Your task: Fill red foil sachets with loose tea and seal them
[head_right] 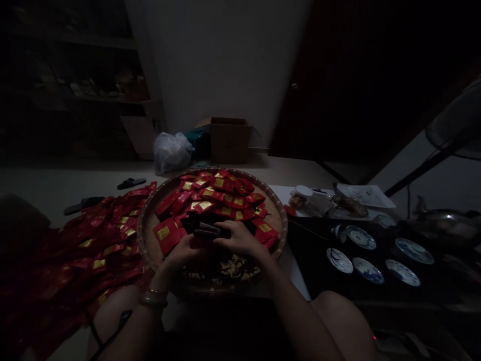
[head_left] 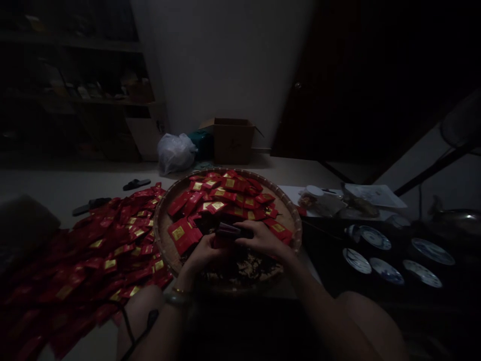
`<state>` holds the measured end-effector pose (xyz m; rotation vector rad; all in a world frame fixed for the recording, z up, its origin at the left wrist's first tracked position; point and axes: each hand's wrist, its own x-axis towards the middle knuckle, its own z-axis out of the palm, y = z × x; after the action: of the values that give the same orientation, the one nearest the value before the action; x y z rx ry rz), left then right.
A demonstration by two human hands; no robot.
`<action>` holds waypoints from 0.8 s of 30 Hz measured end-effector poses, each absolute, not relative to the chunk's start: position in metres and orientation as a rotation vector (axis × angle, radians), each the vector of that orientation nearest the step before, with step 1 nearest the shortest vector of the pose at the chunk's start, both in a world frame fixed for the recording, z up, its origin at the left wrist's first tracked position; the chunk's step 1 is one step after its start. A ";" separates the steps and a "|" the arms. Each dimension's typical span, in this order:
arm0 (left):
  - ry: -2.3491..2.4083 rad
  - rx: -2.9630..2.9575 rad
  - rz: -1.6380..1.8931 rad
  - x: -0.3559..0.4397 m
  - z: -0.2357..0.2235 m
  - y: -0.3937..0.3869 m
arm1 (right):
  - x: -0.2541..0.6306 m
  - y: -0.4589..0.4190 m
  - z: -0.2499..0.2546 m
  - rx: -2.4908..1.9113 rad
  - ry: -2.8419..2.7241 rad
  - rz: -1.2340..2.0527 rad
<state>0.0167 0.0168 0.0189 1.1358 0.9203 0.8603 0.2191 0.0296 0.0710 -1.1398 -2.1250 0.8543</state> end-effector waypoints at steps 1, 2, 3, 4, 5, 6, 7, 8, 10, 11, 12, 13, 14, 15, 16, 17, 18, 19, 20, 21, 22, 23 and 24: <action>0.923 1.136 0.849 0.016 0.020 0.016 | 0.216 0.029 0.071 -1.150 -2.118 0.862; 0.930 1.137 0.845 0.016 0.021 0.016 | 0.214 0.028 0.071 -1.158 -2.108 0.873; 0.938 1.139 0.847 0.016 0.022 0.015 | 0.213 0.028 0.071 -1.164 -2.097 0.882; 0.945 1.140 0.851 0.016 0.023 0.015 | 0.212 0.027 0.072 -1.168 -2.088 0.885; 0.950 1.139 0.857 0.016 0.024 0.014 | 0.212 0.027 0.072 -1.170 -2.084 0.884; 0.953 1.137 0.861 0.016 0.025 0.014 | 0.212 0.026 0.072 -1.171 -2.084 0.879; 0.954 1.132 0.864 0.017 0.025 0.014 | 0.212 0.026 0.073 -1.173 -2.087 0.871; 0.952 1.126 0.863 0.017 0.025 0.014 | 0.212 0.026 0.072 -1.178 -2.092 0.860; 0.946 1.116 0.858 0.018 0.025 0.014 | 0.212 0.026 0.071 -1.199 -2.098 0.822; 0.946 1.110 0.856 0.018 0.025 0.014 | 0.211 0.026 0.069 -1.213 -2.095 0.797; 0.945 1.104 0.854 0.018 0.025 0.014 | 0.211 0.026 0.068 -1.225 -2.091 0.775; 0.947 1.100 0.851 0.018 0.025 0.014 | 0.211 0.027 0.066 -1.232 -2.087 0.762; 0.951 1.097 0.851 0.018 0.024 0.014 | 0.211 0.028 0.065 -1.231 -2.088 0.760; 0.956 1.096 0.852 0.018 0.024 0.014 | 0.211 0.028 0.064 -1.222 -2.092 0.762; 0.955 1.098 0.851 0.017 0.023 0.014 | 0.212 0.029 0.064 -1.206 -2.097 0.763; 0.949 1.100 0.853 0.017 0.022 0.014 | 0.213 0.029 0.064 -1.189 -2.104 0.761; 0.939 1.101 0.856 0.016 0.022 0.015 | 0.215 0.029 0.064 -1.173 -2.116 0.755; 0.927 1.099 0.858 0.015 0.021 0.015 | 0.217 0.028 0.065 -1.162 -2.128 0.745; 0.916 1.095 0.860 0.015 0.021 0.016 | 0.219 0.028 0.066 -1.158 -2.142 0.736; 0.909 1.091 0.859 0.015 0.021 0.016 | 0.220 0.027 0.066 -1.161 -2.158 0.733; 0.906 1.090 0.855 0.015 0.022 0.016 | 0.222 0.026 0.067 -1.166 -2.171 0.736; 0.910 1.093 0.848 0.015 0.022 0.016 | 0.222 0.026 0.068 -1.170 -2.180 0.740; 0.918 1.098 0.837 0.016 0.023 0.016 | 0.222 0.025 0.069 -1.175 -2.180 0.745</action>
<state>0.0156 0.0155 0.0234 1.0978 0.9176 0.8373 0.2222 0.0251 0.0686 -1.1752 -2.1798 0.7446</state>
